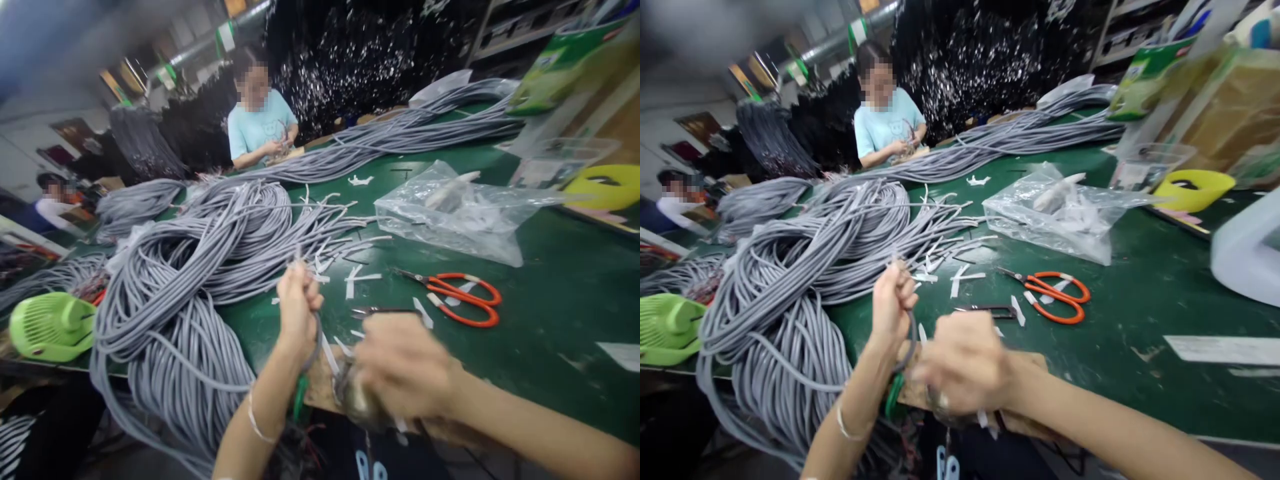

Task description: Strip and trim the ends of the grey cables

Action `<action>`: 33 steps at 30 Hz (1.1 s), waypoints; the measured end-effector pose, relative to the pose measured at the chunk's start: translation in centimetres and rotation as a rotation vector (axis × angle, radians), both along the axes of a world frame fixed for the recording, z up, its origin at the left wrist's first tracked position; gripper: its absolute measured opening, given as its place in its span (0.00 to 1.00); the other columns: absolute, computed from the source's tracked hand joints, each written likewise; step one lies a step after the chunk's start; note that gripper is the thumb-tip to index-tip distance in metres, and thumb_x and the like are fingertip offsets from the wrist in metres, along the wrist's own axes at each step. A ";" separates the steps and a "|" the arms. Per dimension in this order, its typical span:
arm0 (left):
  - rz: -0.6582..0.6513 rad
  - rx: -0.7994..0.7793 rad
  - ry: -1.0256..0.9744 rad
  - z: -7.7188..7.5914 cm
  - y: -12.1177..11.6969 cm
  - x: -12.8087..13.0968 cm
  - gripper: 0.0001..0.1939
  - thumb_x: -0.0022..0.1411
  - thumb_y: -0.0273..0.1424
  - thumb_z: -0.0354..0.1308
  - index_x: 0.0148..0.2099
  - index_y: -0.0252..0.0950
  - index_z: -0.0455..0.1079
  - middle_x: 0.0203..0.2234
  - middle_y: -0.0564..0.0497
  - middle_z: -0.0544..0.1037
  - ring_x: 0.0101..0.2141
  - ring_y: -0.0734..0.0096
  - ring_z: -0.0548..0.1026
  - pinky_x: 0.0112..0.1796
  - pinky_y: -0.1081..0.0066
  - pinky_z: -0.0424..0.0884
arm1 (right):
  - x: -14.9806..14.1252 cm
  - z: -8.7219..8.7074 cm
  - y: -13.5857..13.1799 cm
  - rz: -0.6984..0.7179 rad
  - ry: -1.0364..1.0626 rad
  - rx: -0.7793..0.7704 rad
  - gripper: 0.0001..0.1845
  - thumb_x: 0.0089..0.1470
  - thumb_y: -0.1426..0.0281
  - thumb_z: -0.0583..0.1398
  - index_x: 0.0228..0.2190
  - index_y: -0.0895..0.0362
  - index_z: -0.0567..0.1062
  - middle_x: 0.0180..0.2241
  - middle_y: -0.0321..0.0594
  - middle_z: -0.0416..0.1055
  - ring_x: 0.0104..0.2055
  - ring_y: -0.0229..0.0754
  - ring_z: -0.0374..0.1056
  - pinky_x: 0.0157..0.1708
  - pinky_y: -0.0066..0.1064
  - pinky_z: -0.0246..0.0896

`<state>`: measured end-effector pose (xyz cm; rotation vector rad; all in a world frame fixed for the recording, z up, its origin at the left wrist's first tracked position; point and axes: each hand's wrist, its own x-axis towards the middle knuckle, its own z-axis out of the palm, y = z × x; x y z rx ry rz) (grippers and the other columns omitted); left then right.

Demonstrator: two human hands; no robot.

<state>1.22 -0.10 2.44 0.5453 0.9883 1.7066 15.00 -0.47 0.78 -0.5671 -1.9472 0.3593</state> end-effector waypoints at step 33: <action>-0.274 0.001 0.227 -1.1 -1.4 1.6 0.20 0.46 0.43 0.64 0.26 0.30 0.66 0.16 0.58 0.62 0.13 0.90 0.51 0.14 0.84 0.44 | -1.6 0.3 3.1 0.254 0.605 -1.096 0.21 0.40 0.54 0.63 0.23 0.57 0.63 0.14 0.24 0.53 0.11 0.24 0.38 0.10 0.21 0.33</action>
